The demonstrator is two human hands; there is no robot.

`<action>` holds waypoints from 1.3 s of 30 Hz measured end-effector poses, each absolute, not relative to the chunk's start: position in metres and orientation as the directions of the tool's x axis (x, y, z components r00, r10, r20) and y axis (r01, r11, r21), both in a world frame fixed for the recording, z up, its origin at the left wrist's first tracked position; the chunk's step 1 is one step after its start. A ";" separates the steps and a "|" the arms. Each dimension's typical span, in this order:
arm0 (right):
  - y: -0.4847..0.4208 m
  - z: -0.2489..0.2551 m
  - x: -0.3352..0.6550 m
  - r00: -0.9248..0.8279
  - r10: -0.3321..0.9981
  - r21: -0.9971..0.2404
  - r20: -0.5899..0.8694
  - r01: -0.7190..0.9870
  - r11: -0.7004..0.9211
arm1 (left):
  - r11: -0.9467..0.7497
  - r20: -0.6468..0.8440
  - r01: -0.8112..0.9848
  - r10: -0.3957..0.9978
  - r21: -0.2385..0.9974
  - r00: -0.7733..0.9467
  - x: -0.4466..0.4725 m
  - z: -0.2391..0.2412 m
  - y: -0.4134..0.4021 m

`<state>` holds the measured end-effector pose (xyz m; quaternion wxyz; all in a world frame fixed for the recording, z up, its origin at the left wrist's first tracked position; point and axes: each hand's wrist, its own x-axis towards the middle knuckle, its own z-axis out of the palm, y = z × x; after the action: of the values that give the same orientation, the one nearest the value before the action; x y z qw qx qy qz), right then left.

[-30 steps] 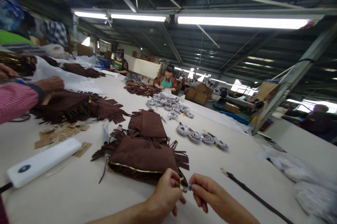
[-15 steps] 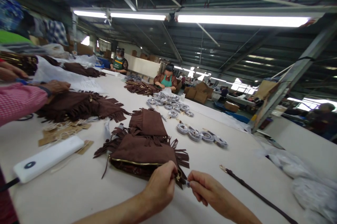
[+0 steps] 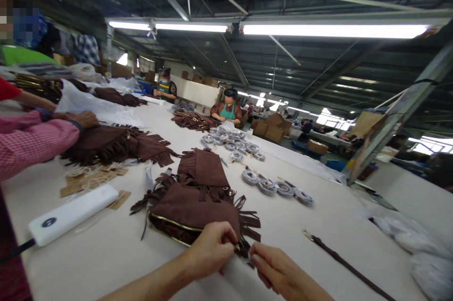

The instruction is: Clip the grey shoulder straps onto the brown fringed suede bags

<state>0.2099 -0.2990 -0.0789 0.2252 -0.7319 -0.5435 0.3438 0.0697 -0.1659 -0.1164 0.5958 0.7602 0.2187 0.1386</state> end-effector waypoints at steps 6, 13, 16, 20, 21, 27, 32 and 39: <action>-0.309 -0.065 0.203 0.180 0.962 -0.564 -0.205 0.782 -0.266 | -0.268 0.015 0.107 0.418 0.957 0.908 0.057 -0.131 -0.188; -0.288 -0.064 0.213 0.185 0.914 -0.868 -0.361 0.290 -0.402 | -0.128 -0.050 0.118 0.442 0.985 0.895 0.067 -0.139 -0.187; -0.283 -0.058 0.214 0.172 0.961 -0.976 -0.218 -0.025 -0.217 | -0.047 -0.121 0.160 0.456 0.986 0.882 0.073 -0.142 -0.177; -0.286 -0.062 0.215 0.234 0.970 -0.987 -0.072 0.121 -0.102 | 0.023 -0.242 0.260 0.453 0.965 0.858 0.070 -0.139 -0.170; -0.288 -0.068 0.213 0.230 0.972 -0.953 -0.053 0.279 -0.118 | -0.060 -0.209 0.269 0.479 0.961 0.853 0.067 -0.136 -0.170; -0.287 -0.106 0.191 0.241 0.927 -0.667 0.288 0.745 0.013 | -0.779 0.237 0.219 0.425 0.587 0.874 0.057 -0.100 -0.172; -0.285 -0.119 0.186 0.280 0.855 -0.632 0.436 0.772 0.070 | -0.874 0.344 -0.010 0.181 0.486 0.921 0.056 -0.080 -0.157; -0.290 -0.136 0.180 0.171 0.862 -0.520 0.476 0.846 0.119 | -0.968 0.214 0.068 0.121 0.241 0.969 0.057 -0.091 -0.157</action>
<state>0.1803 -0.2896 -0.1362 0.3814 -0.6635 -0.6435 0.0109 0.0572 -0.1573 -0.0906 0.1166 0.9854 0.0481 0.1143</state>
